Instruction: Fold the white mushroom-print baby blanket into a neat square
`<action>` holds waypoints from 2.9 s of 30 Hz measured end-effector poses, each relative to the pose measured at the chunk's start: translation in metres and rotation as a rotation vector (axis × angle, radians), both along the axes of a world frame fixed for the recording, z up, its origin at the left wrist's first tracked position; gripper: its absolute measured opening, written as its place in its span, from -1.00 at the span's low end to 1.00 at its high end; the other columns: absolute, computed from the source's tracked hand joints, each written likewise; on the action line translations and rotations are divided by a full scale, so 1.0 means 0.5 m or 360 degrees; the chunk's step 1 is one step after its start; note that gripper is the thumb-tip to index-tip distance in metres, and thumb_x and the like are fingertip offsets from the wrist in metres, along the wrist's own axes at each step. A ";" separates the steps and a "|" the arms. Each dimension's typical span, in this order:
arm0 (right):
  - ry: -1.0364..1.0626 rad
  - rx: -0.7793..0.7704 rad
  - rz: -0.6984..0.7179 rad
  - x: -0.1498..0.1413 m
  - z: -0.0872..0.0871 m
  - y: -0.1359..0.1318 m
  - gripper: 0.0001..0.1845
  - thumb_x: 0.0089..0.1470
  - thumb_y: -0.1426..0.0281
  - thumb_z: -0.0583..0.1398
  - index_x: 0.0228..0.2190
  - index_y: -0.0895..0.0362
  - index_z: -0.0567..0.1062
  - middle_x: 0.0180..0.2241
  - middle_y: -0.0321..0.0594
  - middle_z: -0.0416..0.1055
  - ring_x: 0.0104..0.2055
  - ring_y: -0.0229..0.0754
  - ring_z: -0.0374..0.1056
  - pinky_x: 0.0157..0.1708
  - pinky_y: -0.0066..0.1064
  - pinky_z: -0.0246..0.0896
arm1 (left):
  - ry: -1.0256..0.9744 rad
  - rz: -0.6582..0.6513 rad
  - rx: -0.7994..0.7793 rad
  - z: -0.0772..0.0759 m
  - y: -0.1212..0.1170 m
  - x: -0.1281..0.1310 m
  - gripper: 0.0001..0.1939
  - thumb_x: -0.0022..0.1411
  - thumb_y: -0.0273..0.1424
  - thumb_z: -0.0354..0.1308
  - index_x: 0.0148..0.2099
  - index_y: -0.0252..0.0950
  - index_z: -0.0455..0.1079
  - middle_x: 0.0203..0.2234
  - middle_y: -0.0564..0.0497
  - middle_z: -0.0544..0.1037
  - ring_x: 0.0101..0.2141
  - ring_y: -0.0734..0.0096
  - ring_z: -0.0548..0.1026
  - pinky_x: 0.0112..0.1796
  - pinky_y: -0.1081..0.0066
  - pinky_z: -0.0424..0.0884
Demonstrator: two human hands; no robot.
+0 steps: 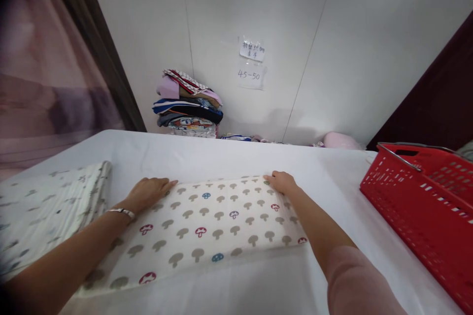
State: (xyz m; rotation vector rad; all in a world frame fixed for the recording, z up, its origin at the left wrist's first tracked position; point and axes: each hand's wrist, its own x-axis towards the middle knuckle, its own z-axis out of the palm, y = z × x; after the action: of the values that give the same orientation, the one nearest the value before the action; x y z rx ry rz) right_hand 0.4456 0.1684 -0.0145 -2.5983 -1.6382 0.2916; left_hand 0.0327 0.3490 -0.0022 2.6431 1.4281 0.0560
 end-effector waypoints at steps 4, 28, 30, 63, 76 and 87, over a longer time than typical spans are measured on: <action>-0.0157 -0.0001 -0.0142 0.000 -0.011 -0.016 -0.41 0.15 -0.01 -0.15 -0.29 0.14 0.46 -0.29 -0.04 0.46 -0.22 -0.03 0.36 -0.33 -0.34 0.10 | 0.0090 0.0058 -0.0023 -0.003 -0.004 -0.014 -0.43 0.23 -0.04 -0.36 -0.32 -0.26 0.39 -0.32 -0.16 0.54 -0.25 0.14 0.48 -0.23 0.23 0.27; -0.0110 0.0317 0.0583 -0.138 -0.037 -0.026 -0.35 0.16 0.05 -0.13 0.20 0.09 0.04 0.26 -0.15 -0.12 0.29 -0.04 -0.27 0.19 -0.15 -0.40 | -0.0079 -0.0091 0.0377 -0.045 -0.113 0.001 -0.46 0.21 -0.16 -0.14 0.16 -0.31 0.18 0.19 -0.13 0.16 0.20 0.14 0.03 0.16 0.11 -0.08; -0.0039 0.0167 0.0596 -0.138 -0.052 -0.025 -0.30 0.15 -0.01 -0.18 0.22 0.07 -0.01 0.28 -0.19 -0.20 0.30 -0.05 -0.33 0.20 -0.11 -0.45 | -0.0047 -0.0094 0.0267 -0.064 -0.120 -0.003 -0.38 0.21 -0.10 -0.17 0.21 -0.34 0.11 0.21 -0.15 0.12 0.22 0.12 -0.01 0.17 0.09 -0.11; -0.0071 0.0018 0.0230 -0.036 -0.060 -0.060 -0.25 0.12 -0.05 -0.19 0.23 0.07 -0.07 0.29 -0.26 -0.29 0.31 -0.14 -0.41 0.20 -0.10 -0.42 | 0.0005 0.0104 0.0204 -0.087 -0.115 -0.041 -0.30 0.19 -0.04 -0.23 0.29 -0.29 -0.03 0.26 -0.12 -0.02 0.24 0.07 -0.11 0.11 -0.06 -0.05; 0.0035 -0.0095 0.0010 -0.026 -0.043 -0.075 -0.29 0.14 0.02 -0.17 0.22 0.09 -0.05 0.29 -0.21 -0.25 0.30 -0.13 -0.34 0.18 -0.15 -0.27 | -0.0078 0.0203 0.0023 -0.071 -0.114 -0.034 -0.20 0.16 0.08 -0.23 0.29 -0.34 -0.05 0.27 -0.11 -0.06 0.25 0.10 -0.15 0.14 -0.03 -0.12; 0.0111 0.0269 0.0781 -0.198 0.002 0.060 -0.62 0.19 0.36 -0.09 -0.03 0.03 0.37 0.02 -0.26 0.33 0.15 -0.15 0.10 0.07 -0.34 -0.04 | -0.0162 -0.0267 0.0133 -0.017 -0.095 0.083 -0.62 0.29 -0.31 -0.18 0.04 -0.25 0.33 0.00 -0.08 0.41 0.03 0.26 0.29 0.05 0.21 0.12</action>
State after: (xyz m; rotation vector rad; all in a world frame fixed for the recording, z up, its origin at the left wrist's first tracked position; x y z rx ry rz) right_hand 0.3468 0.1985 -0.0133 -2.0147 -2.1488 0.2457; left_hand 0.0743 0.3015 -0.0107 2.7721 1.1942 0.2339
